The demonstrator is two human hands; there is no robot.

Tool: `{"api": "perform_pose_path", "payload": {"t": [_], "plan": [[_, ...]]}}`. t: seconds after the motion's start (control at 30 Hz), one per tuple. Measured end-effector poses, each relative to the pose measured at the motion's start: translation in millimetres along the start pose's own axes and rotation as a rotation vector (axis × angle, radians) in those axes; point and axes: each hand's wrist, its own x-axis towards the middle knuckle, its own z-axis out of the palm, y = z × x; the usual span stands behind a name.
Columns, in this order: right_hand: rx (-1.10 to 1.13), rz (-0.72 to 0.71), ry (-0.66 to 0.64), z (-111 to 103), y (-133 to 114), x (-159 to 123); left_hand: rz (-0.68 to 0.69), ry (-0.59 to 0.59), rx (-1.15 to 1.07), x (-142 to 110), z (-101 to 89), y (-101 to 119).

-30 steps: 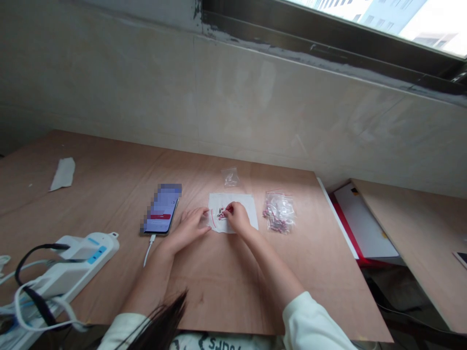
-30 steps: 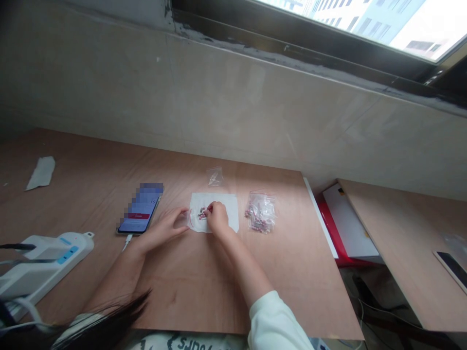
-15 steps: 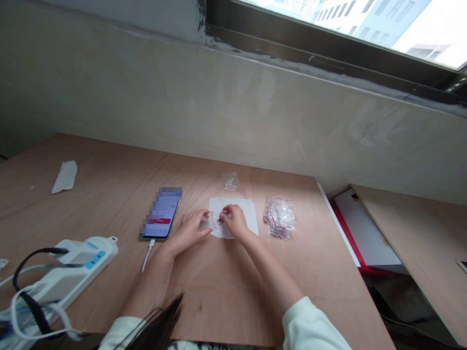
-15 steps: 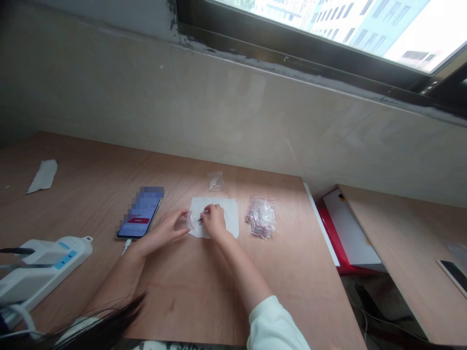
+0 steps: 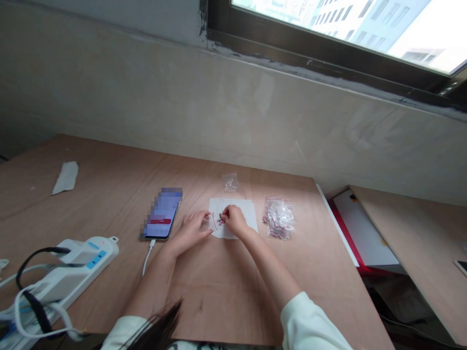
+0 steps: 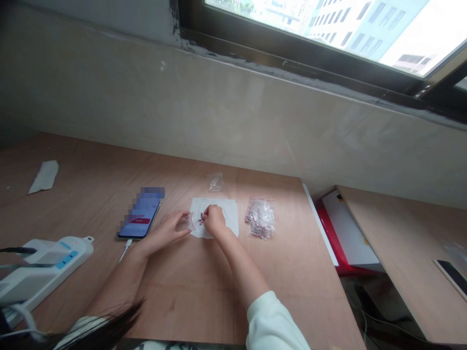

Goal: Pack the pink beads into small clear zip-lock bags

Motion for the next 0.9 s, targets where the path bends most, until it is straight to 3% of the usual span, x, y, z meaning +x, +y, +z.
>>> {"api": "perform_pose_path", "payload": {"t": [0.27, 0.4, 0.53, 0.67, 0.9], "plan": [[0.299, -0.071, -0.064, -12.9, -15.6, -16.0, 0.009, 0.015, 0.013, 2.8, 0.7, 3.0], [0.118, 0.024, 0.077, -6.7, -17.1, -16.5, 0.026, 0.017, 0.023, 0.3, 0.0, 1.3], [-0.067, 0.087, 0.069, 5.2, -15.4, -9.7, 0.029, 0.018, 0.038, -1.7, -1.5, -1.6], [-0.070, 0.085, 0.067, 7.7, -15.1, -5.2, 0.020, 0.025, 0.051, 0.0, -2.4, -4.0], [0.094, 0.016, 0.056, -6.5, -19.0, -14.8, 0.021, 0.031, 0.050, 6.8, 1.6, -3.9]]}}
